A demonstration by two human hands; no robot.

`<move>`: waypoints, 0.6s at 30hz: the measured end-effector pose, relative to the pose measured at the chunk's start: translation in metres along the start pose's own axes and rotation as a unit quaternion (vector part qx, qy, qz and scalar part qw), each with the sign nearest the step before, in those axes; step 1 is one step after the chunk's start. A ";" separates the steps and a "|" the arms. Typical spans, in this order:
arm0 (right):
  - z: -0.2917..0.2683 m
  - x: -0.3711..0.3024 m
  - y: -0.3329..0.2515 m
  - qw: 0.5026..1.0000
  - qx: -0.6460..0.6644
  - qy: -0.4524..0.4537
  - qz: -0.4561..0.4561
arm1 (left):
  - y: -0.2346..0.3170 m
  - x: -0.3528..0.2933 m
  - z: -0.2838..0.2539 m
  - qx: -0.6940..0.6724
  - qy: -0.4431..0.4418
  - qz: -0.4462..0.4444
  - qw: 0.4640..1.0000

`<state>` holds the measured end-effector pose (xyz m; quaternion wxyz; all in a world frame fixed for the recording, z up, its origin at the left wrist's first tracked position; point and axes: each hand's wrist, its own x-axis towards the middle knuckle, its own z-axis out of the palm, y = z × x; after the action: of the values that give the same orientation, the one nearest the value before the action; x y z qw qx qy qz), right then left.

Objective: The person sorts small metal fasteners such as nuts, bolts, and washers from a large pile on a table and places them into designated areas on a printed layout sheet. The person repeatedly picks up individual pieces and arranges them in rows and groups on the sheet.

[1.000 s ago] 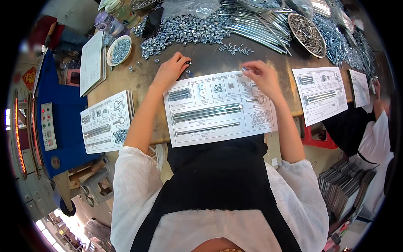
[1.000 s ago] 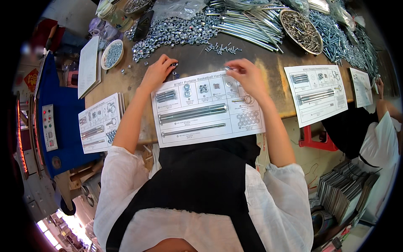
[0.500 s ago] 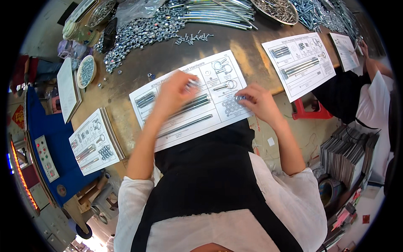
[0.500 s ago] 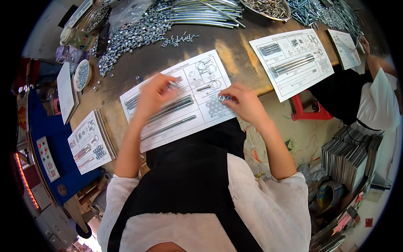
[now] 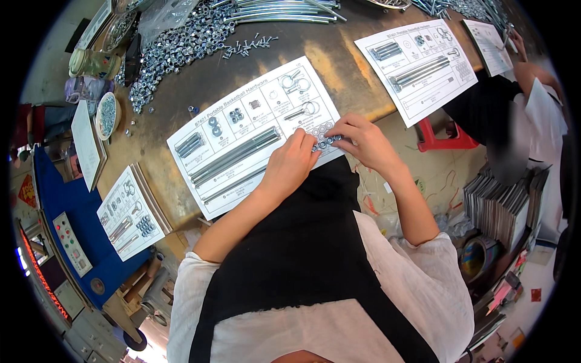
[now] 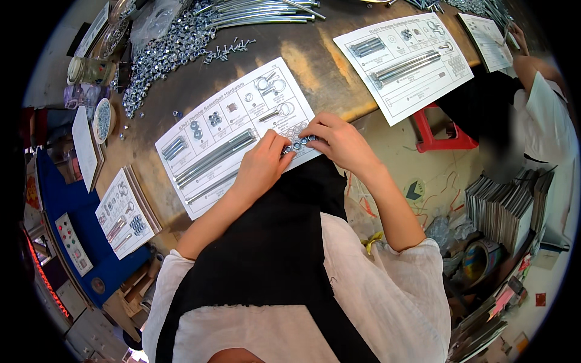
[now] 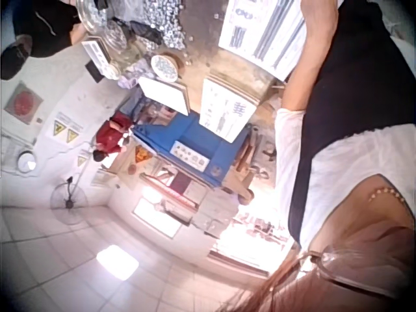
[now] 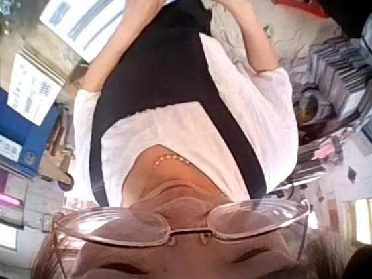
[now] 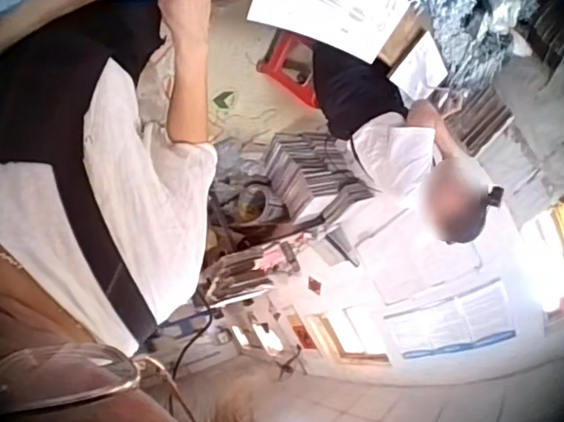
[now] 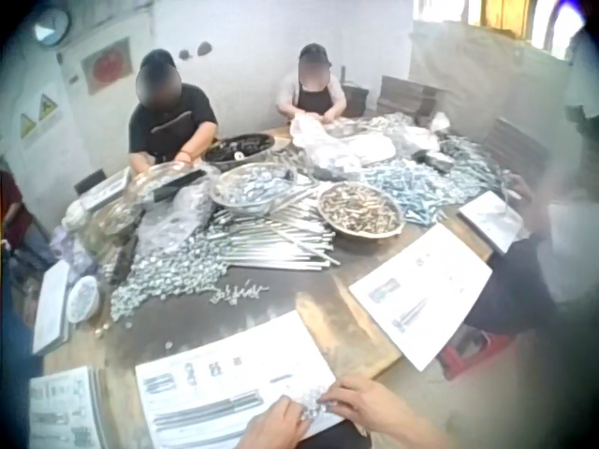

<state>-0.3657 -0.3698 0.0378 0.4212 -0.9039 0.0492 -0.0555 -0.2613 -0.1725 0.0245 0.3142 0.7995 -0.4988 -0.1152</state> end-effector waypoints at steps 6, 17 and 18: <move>0.003 0.001 0.000 1.000 0.020 -0.001 0.019 | 0.000 -0.002 -0.002 -0.010 0.009 0.010 1.000; -0.009 0.006 -0.012 0.998 0.024 -0.016 0.056 | -0.011 0.006 -0.036 -0.059 0.031 -0.058 0.996; -0.010 0.011 -0.013 0.990 0.103 0.009 0.093 | -0.021 0.013 -0.054 -0.069 0.043 -0.106 0.991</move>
<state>-0.3554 -0.3705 0.0551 0.5146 -0.8469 0.1310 -0.0294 -0.2124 -0.1565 0.0554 0.3754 0.8288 -0.3879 -0.1473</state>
